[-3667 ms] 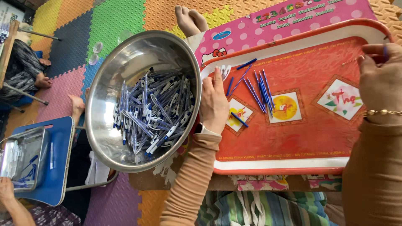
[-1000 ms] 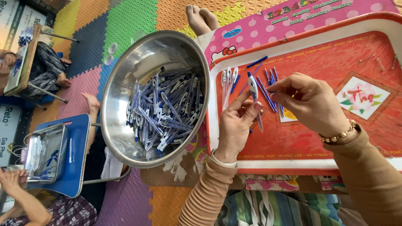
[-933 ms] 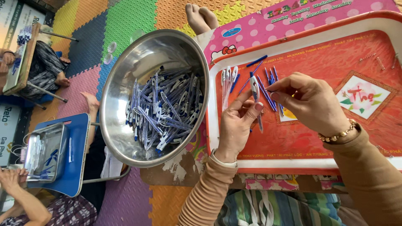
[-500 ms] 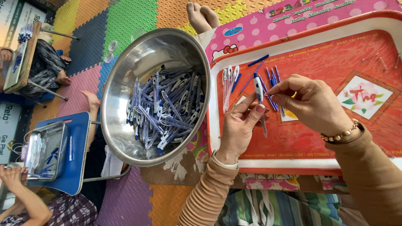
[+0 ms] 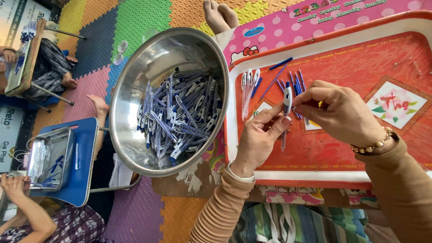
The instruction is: The person assembles ballpoint pens by hand, inserting blue ink cartridges into white and blue plastic pen barrels and then placing the finished pens into a large metal bowl.
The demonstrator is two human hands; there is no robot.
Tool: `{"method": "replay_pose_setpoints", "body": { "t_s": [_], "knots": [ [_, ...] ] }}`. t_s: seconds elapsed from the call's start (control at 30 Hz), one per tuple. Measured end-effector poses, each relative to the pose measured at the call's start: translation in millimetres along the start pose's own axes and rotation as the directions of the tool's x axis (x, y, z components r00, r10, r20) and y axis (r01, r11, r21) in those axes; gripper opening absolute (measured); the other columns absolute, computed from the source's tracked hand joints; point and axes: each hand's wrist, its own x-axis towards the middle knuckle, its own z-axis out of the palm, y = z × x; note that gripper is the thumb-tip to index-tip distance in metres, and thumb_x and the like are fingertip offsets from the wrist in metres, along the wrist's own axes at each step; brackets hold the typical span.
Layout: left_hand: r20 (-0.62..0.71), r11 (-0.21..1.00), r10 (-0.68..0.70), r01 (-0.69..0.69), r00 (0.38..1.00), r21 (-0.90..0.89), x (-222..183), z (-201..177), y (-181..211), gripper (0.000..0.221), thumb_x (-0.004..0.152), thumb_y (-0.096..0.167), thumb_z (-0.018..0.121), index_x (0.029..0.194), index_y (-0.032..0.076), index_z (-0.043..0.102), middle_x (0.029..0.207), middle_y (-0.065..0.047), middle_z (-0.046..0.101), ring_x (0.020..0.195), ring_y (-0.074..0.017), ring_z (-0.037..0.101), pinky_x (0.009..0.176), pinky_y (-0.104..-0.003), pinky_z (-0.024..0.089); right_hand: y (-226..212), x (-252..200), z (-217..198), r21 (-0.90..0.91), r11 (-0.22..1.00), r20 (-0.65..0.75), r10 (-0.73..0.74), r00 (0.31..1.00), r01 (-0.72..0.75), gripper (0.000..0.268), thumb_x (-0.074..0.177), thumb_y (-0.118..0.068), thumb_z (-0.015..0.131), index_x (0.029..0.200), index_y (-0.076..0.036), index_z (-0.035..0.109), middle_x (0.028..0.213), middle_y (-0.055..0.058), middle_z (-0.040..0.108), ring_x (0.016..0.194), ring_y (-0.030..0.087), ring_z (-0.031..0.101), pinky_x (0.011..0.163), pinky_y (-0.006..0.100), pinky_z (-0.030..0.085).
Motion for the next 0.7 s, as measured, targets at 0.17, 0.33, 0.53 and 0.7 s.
{"method": "replay_pose_setpoints", "body": {
  "t_s": [0.17,0.33,0.53,0.7],
  "knots": [
    [-0.098,0.970,0.129,-0.106,0.987,0.220,2.1,3.4,-10.7,0.044,0.102,0.026,0.070,0.142,0.010,0.067,0.101,0.000,0.064,0.089,-0.0114,0.061,0.082,-0.026,0.054,5.7,-1.6,11.5,-0.117,0.993,-0.111,-0.031,0.993,0.018,0.012,0.096,-0.012,0.075,0.102,-0.019,0.082,0.087,-0.002,0.067,0.063,0.014,0.061,0.064,0.031,0.048],
    [-0.150,0.955,0.161,-0.116,0.976,0.272,1.2,12.9,-4.9,0.045,0.100,0.029,0.071,0.139,0.008,0.069,0.095,-0.003,0.065,0.086,-0.0140,0.063,0.078,-0.029,0.057,14.2,-2.5,20.0,-0.201,0.977,-0.192,-0.112,0.975,0.073,0.011,0.098,-0.013,0.074,0.104,-0.018,0.082,0.084,0.000,0.062,0.064,0.017,0.056,0.065,0.033,0.045],
    [-0.158,1.000,0.003,-0.006,0.987,-0.021,3.5,9.8,-3.2,0.049,0.099,0.026,0.072,0.143,0.005,0.067,0.102,-0.004,0.071,0.087,-0.0140,0.070,0.078,-0.032,0.067,-0.5,1.2,13.6,0.046,0.998,-0.101,0.041,0.994,-0.036,0.007,0.101,-0.012,0.072,0.104,-0.012,0.078,0.078,0.002,0.066,0.061,0.012,0.054,0.058,0.028,0.043],
    [-0.055,0.999,0.002,-0.004,0.998,-0.041,-1.8,-4.9,-11.0,0.041,0.108,0.021,0.060,0.148,0.008,0.062,0.100,-0.002,0.072,0.090,-0.0125,0.070,0.048,-0.026,0.054,-12.4,0.9,0.1,0.259,0.936,-0.024,0.251,0.968,-0.237,0.021,0.102,-0.016,0.072,0.119,-0.011,0.083,0.080,0.001,0.072,0.061,0.007,0.045,0.052,0.024,0.035]
  ]
}}
